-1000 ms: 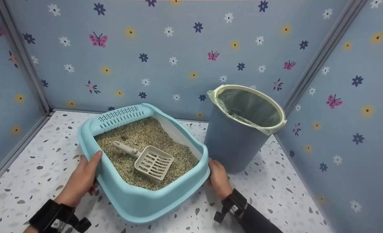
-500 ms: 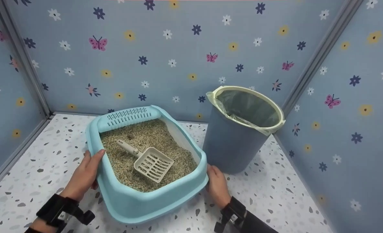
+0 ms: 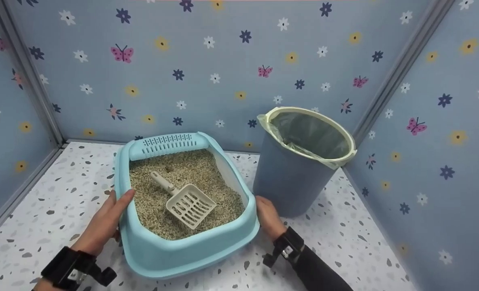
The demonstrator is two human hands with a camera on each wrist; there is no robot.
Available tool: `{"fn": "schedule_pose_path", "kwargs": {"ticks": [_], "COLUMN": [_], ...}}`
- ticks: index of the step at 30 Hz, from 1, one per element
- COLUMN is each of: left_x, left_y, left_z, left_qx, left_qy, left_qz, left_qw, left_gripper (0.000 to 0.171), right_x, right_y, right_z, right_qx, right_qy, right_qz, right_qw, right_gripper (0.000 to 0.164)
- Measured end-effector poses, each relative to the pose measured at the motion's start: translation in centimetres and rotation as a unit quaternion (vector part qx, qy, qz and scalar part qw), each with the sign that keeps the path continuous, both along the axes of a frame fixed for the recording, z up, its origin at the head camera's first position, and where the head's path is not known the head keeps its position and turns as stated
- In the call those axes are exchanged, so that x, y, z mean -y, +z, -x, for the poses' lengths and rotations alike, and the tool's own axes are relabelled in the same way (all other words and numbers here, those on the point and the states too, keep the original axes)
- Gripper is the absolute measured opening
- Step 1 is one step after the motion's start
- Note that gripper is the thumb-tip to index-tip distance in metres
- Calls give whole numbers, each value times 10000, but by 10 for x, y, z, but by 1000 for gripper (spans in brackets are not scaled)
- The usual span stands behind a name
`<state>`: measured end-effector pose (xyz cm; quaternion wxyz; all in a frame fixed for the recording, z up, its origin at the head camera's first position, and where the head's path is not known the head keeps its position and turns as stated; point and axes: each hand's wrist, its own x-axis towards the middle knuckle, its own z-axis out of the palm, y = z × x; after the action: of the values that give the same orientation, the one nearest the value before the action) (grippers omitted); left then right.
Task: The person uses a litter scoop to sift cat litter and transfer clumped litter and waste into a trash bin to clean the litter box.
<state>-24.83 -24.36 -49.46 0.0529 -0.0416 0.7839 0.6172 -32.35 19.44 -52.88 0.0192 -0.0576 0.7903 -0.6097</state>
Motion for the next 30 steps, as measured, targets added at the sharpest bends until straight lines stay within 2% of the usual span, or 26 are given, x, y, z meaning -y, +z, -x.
{"fn": "schedule_pose_path", "kwargs": {"ticks": [5, 8, 13, 18, 22, 26, 30], "left_x": [2, 7, 8, 3, 1, -1, 0], "left_y": [-1, -2, -5, -9, -9, -8, -7], "left_z": [5, 10, 15, 19, 23, 24, 23], "left_qx": [-94, -135, -205, -385, -282, -164, -263], "left_qy": [-84, -136, -285, -469, -574, -699, -877], "left_qz": [-59, -53, -49, -207, -82, 6, -136], "left_qw": [9999, 9998, 9994, 9979, 9979, 9974, 9957], "left_gripper": [86, 89, 96, 90, 94, 96, 91], "right_x": [1, 4, 5, 0, -7, -13, -15], "right_y": [0, -1, -3, -3, -3, -2, -1], "right_z": [-1, -10, -28, -44, -56, -64, -69], "right_qx": [-55, -77, -81, -181, -262, -221, -110], "right_qy": [30, 14, -102, 81, 115, 52, 38], "right_qz": [135, 298, 226, 283, 185, 1, -17], "right_qw": [9999, 9995, 9997, 9994, 9994, 9997, 9999], "right_gripper": [45, 45, 47, 47, 44, 45, 47]}}
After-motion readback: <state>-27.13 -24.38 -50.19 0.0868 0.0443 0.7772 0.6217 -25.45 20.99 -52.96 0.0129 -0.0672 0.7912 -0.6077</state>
